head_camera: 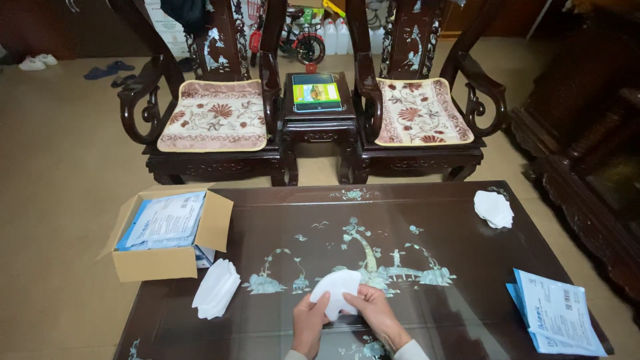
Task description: Packing individual face masks into small plastic packets at a table
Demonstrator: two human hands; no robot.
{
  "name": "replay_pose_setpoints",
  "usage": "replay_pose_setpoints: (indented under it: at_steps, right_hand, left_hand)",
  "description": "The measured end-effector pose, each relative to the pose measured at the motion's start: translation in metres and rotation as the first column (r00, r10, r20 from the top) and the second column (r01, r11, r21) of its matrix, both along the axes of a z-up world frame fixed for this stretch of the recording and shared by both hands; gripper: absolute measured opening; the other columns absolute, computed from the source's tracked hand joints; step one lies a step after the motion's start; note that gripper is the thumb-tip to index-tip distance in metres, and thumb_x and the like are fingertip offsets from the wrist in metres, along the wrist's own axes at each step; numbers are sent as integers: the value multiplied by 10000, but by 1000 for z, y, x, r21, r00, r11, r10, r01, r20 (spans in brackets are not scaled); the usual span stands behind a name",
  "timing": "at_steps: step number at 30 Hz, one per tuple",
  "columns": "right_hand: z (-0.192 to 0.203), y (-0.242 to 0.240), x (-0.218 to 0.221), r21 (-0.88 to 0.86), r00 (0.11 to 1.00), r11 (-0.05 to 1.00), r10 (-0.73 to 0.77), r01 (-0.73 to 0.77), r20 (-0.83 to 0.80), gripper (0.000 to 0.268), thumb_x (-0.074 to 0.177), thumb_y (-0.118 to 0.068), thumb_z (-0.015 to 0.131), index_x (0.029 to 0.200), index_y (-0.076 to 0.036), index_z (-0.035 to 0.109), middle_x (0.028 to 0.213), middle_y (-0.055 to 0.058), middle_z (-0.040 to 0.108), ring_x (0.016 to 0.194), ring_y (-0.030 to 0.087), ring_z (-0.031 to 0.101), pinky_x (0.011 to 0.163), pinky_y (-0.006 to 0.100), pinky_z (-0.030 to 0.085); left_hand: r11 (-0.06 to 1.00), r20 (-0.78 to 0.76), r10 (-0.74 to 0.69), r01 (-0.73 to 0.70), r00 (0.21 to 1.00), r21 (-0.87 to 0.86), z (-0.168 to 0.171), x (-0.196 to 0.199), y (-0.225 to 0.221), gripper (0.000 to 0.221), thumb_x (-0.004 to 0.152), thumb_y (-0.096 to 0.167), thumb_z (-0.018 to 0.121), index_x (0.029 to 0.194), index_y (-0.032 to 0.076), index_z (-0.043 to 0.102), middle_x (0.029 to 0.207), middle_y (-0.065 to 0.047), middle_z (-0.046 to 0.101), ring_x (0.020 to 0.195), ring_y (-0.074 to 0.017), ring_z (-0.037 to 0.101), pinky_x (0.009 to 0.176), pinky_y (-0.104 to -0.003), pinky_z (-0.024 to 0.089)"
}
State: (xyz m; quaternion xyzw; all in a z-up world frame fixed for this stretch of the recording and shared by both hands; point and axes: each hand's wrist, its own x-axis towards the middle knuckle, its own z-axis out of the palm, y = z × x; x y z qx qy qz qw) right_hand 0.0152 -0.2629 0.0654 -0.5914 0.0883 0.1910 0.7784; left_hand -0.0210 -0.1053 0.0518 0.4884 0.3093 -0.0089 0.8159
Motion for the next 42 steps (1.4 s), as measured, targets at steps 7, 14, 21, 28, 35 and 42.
replay_pose_setpoints:
  at_steps: [7, 14, 21, 28, 35, 42]
  right_hand:
    - [-37, 3, 40, -10, 977, 993, -114, 114, -181, 289, 920, -72, 783, 694, -1, 618, 600, 150, 638, 438, 207, 580, 405, 292, 516]
    - [-63, 10, 27, -205, 987, 978, 2, -35, -160, 133, 916, -129, 746, 943, -3, 713, 730, 90, 721, 576, 169, 732, 526, 298, 641]
    - [-44, 6, 26, -112, 982, 993, 4, -25, -188, 179, 908, -80, 752, 1046, 30, 722, 811, 145, 754, 613, 213, 764, 557, 322, 662]
    - [-43, -12, 30, 20, 959, 997, 79, -76, -273, 219, 957, -98, 626, 1146, -7, 689, 864, 161, 747, 687, 244, 769, 639, 373, 676]
    - [-91, 1, 30, -174, 986, 978, -134, 115, -102, 386, 794, -52, 856, 1151, 35, 737, 945, 166, 785, 770, 191, 752, 677, 309, 643]
    - [-100, -6, 17, -530, 912, 761, -201, 375, 357, 384, 886, -281, 812, 1219, -105, 742, 948, 83, 799, 998, 250, 756, 921, 394, 596]
  left_hand:
    - [976, -96, -58, 36, 994, -214, -21, 44, -4, 317, 914, 57, 714, 1158, -145, 696, 903, -289, 734, 706, -317, 697, 699, -445, 646]
    - [976, -134, -217, 218, 967, -7, -86, 41, -1, 439, 948, 257, 753, 1290, 13, 626, 1035, -199, 767, 781, -238, 767, 616, -347, 640]
    - [971, -107, -203, 187, 973, -147, -42, 30, 8, 257, 983, 126, 671, 1191, -15, 615, 997, -211, 743, 752, -279, 780, 680, -407, 674]
    - [960, -56, -245, 234, 968, -157, -37, 22, 13, 295, 924, 22, 692, 1184, -112, 656, 1062, -206, 735, 827, -258, 772, 773, -378, 668]
    - [914, -27, -112, 93, 993, -396, 10, 15, 15, 516, 1022, 421, 538, 1407, 81, 577, 1366, -152, 624, 1277, -286, 599, 1126, -461, 464]
    - [989, -163, -36, 12, 986, -149, -73, 31, -4, 524, 967, 225, 757, 1404, 60, 519, 1285, -122, 560, 1140, -283, 616, 993, -456, 510]
